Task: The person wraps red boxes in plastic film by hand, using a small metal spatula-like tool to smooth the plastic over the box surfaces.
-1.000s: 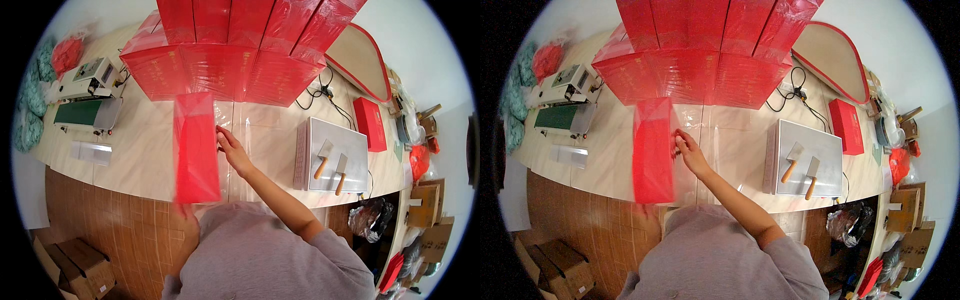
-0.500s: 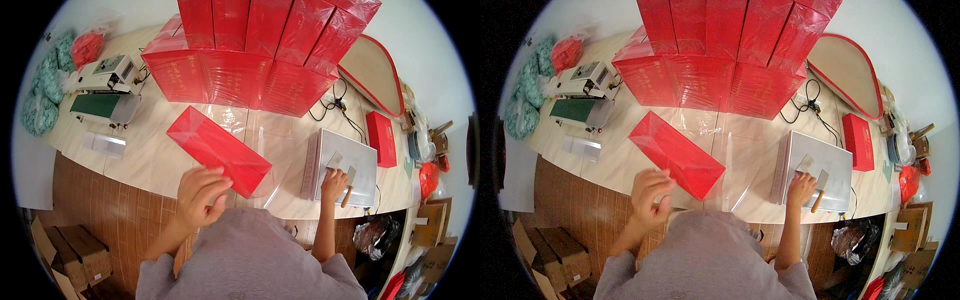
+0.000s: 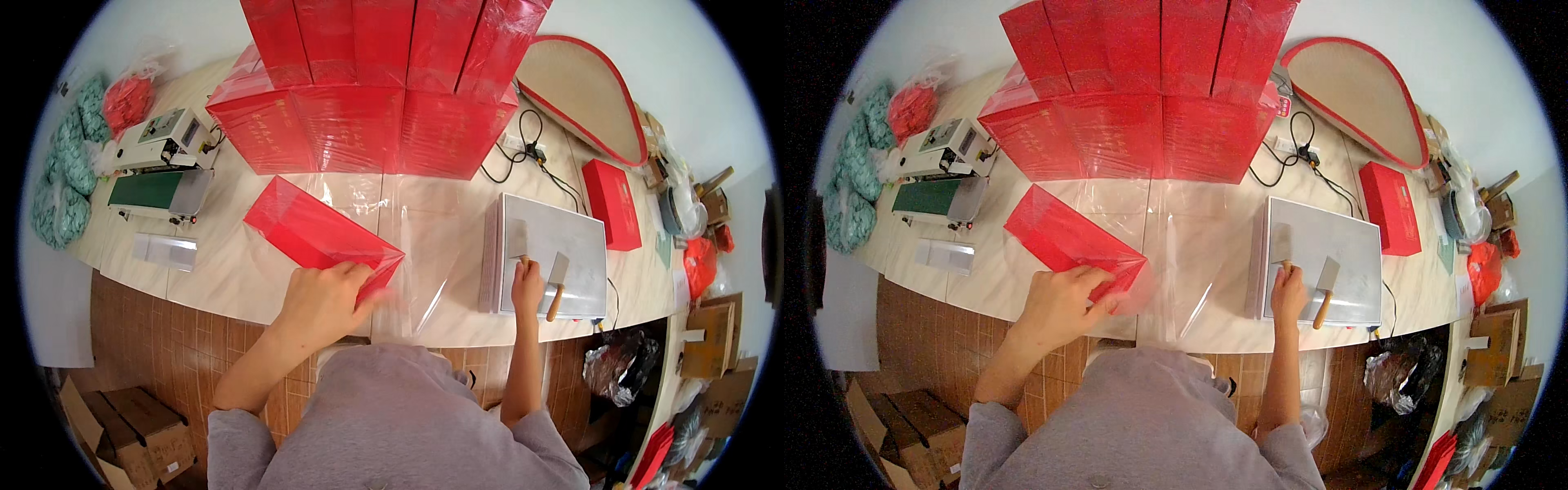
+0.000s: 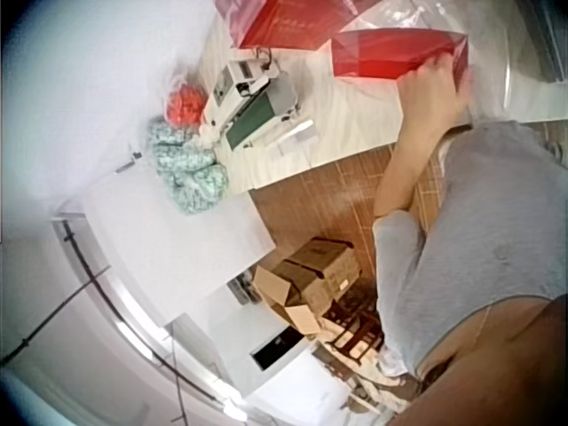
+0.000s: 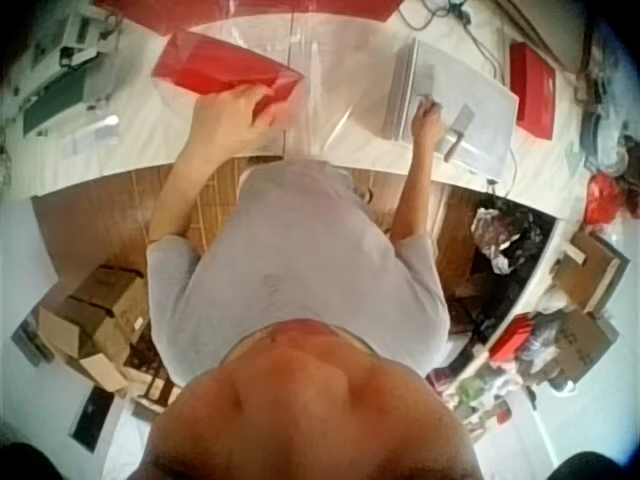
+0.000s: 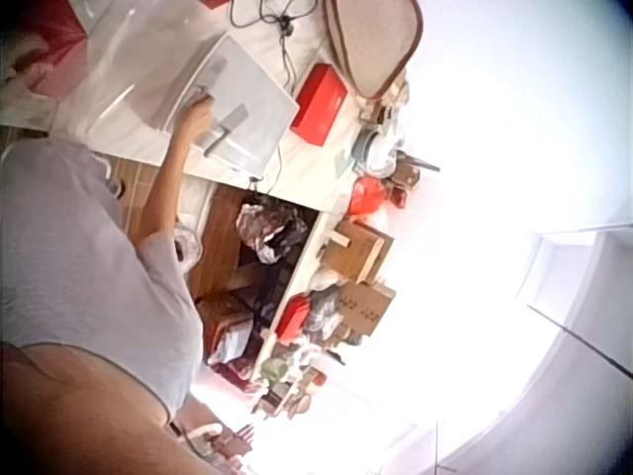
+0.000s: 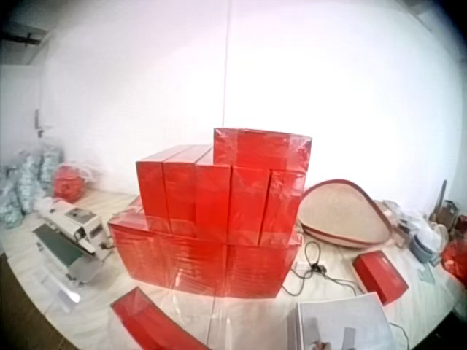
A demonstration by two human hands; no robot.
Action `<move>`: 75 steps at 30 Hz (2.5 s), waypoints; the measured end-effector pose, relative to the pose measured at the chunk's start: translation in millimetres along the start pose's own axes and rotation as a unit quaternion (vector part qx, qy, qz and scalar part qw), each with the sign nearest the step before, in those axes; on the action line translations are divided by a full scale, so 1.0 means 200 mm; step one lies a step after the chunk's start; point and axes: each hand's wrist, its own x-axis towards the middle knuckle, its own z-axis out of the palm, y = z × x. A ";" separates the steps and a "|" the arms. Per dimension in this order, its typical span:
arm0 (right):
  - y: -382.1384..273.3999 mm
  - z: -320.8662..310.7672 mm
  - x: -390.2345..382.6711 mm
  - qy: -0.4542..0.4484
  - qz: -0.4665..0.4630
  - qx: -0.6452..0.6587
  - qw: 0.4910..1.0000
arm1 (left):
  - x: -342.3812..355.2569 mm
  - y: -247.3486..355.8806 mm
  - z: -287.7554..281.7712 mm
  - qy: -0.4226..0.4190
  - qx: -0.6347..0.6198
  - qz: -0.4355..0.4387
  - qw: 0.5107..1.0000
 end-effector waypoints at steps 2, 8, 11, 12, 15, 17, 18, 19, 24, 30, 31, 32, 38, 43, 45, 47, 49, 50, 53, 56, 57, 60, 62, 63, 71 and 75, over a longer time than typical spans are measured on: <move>-0.18 -0.21 -0.11 -0.091 -0.012 0.134 0.987 | -0.01 0.00 0.01 -0.014 0.016 -0.049 0.999; -0.70 -0.82 -0.42 -0.247 -0.139 0.198 0.938 | -0.05 -0.05 0.04 0.019 0.035 -0.095 0.995; -0.77 -0.88 -0.45 -0.239 -0.246 0.201 0.918 | -0.03 -0.08 0.08 0.033 0.012 -0.087 0.996; -0.79 -0.88 -0.45 -0.237 -0.271 0.194 0.912 | -0.04 -0.09 0.09 0.037 0.005 -0.089 0.995; -0.83 -0.85 -0.44 -0.211 -0.325 0.174 0.905 | -0.03 -0.09 0.12 0.065 -0.001 -0.075 0.995; -0.86 -0.85 -0.43 -0.210 -0.345 0.151 0.902 | -0.05 -0.11 0.15 0.087 -0.002 -0.073 0.993; -0.88 -0.85 -0.42 -0.205 -0.352 0.146 0.901 | -0.05 -0.12 0.16 0.097 -0.002 -0.078 0.992; -0.91 -0.87 -0.42 -0.201 -0.357 0.141 0.901 | -0.06 -0.13 0.17 0.104 -0.003 -0.083 0.991; -1.03 -0.84 -0.40 -0.209 -0.363 0.118 0.901 | -0.04 -0.12 0.19 0.213 -0.005 -0.126 0.969; -1.12 -0.77 -0.36 -0.204 -0.369 0.115 0.899 | -0.06 -0.19 0.21 0.200 0.032 -0.072 0.977; -1.13 -0.76 -0.35 -0.204 -0.370 0.114 0.899 | -0.07 -0.20 0.23 0.194 0.030 -0.056 0.979; -1.14 -0.75 -0.35 -0.203 -0.369 0.112 0.900 | -0.08 -0.20 0.23 0.202 0.016 -0.056 0.978; -1.17 -0.68 -0.31 -0.177 -0.380 0.120 0.900 | -0.09 -0.20 0.25 0.219 -0.005 -0.034 0.975; -1.17 -0.66 -0.30 -0.165 -0.378 0.132 0.901 | -0.10 -0.20 0.24 0.218 -0.004 -0.024 0.976; -1.16 -0.67 -0.29 -0.165 -0.377 0.128 0.902 | -0.09 -0.20 0.25 0.224 0.001 -0.017 0.974; -1.15 -0.67 -0.28 -0.172 -0.379 0.122 0.901 | -0.10 -0.21 0.25 0.237 0.015 -0.013 0.971; -1.11 -0.71 -0.29 -0.177 -0.361 0.133 0.906 | -0.09 -0.21 0.24 0.246 0.014 -0.008 0.969; -1.09 -0.73 -0.30 -0.187 -0.358 0.140 0.904 | -0.11 -0.21 0.24 0.251 0.017 -0.014 0.968; -1.01 -0.86 -0.32 -0.227 -0.301 0.144 0.915 | -0.13 -0.20 0.22 0.253 0.008 -0.018 0.967; -0.92 -0.94 -0.34 -0.243 -0.228 0.155 0.930 | -0.14 -0.21 0.21 0.259 0.006 -0.008 0.966; -0.92 -0.96 -0.34 -0.252 -0.188 0.145 0.938 | -0.15 -0.22 0.21 0.261 0.011 -0.009 0.965; -0.94 -0.87 -0.34 -0.180 -0.185 0.158 0.953 | -0.15 -0.20 0.21 0.263 0.018 -0.001 0.965; -0.96 -0.78 -0.32 -0.150 -0.222 0.171 0.948 | -0.16 -0.21 0.20 0.258 0.024 -0.005 0.966; -0.98 -0.75 -0.32 -0.135 -0.240 0.177 0.945 | -0.16 -0.20 0.20 0.259 0.024 -0.002 0.966; -1.07 -0.70 -0.35 -0.114 -0.364 0.096 0.919 | -0.24 -0.18 0.11 0.176 -0.099 -0.136 0.970; -1.11 -0.68 -0.38 -0.101 -0.398 0.124 0.904 | -0.28 -0.17 0.07 0.148 -0.096 -0.098 0.980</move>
